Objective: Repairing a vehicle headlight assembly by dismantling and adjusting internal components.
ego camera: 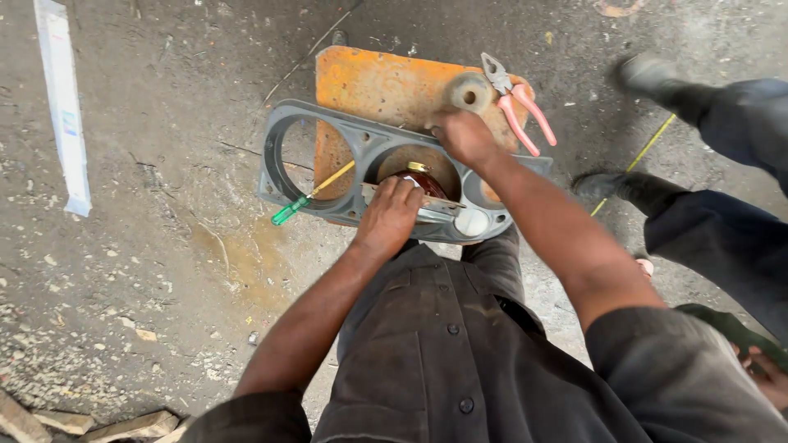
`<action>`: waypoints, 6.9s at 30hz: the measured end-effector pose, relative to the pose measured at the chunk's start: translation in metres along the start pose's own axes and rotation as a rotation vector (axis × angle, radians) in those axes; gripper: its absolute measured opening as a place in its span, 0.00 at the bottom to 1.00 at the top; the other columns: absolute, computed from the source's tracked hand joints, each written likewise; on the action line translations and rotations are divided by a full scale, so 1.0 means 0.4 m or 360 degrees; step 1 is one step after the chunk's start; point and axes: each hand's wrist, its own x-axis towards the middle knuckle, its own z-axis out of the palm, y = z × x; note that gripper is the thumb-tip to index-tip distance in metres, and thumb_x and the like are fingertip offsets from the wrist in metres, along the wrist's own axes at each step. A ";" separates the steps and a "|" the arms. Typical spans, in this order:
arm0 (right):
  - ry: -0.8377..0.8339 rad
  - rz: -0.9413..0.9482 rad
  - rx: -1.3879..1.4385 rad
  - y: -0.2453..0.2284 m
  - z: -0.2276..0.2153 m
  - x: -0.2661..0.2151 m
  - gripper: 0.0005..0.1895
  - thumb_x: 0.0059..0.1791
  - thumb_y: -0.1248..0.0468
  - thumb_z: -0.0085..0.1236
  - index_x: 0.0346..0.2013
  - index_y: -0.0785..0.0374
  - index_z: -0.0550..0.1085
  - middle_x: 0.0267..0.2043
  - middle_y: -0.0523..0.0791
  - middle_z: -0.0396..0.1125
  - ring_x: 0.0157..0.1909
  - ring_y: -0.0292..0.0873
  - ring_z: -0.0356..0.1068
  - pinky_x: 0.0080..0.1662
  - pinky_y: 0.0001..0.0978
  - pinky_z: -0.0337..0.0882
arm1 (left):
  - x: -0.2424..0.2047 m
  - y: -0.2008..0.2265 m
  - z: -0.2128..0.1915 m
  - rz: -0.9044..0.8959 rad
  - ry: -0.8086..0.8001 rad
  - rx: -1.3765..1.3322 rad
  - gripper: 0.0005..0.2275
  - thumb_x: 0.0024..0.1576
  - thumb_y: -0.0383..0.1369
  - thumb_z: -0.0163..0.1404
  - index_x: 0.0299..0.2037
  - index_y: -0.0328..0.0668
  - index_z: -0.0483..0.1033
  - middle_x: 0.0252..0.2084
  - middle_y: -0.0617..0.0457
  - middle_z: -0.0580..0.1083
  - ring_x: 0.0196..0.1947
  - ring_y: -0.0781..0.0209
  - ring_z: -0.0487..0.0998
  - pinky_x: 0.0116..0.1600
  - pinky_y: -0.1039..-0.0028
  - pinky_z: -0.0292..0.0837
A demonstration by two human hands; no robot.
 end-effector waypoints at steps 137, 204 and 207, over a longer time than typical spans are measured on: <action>-0.0723 0.0233 0.0790 -0.048 0.047 -0.094 0.24 0.50 0.43 0.58 0.43 0.61 0.81 0.37 0.48 0.76 0.41 0.44 0.75 0.44 0.40 0.74 | 0.004 -0.043 0.121 -0.0135 0.0471 0.0214 0.13 0.57 0.37 0.53 0.47 0.38 0.76 0.47 0.45 0.75 0.53 0.43 0.74 0.59 0.57 0.70; -0.1148 0.0018 0.0553 -0.049 0.049 -0.037 0.26 0.58 0.45 0.43 0.44 0.65 0.75 0.33 0.49 0.74 0.37 0.47 0.76 0.44 0.43 0.73 | -0.053 -0.233 0.429 -0.0646 0.0515 0.0104 0.16 0.50 0.37 0.60 0.47 0.44 0.76 0.54 0.48 0.73 0.54 0.48 0.77 0.54 0.59 0.76; -0.1220 0.0067 0.0644 -0.032 0.062 -0.028 0.25 0.58 0.47 0.44 0.43 0.68 0.75 0.34 0.49 0.73 0.36 0.46 0.76 0.41 0.42 0.75 | -0.045 -0.268 0.460 -0.0609 0.0475 0.0107 0.16 0.51 0.38 0.59 0.48 0.44 0.76 0.54 0.48 0.72 0.53 0.47 0.77 0.53 0.59 0.76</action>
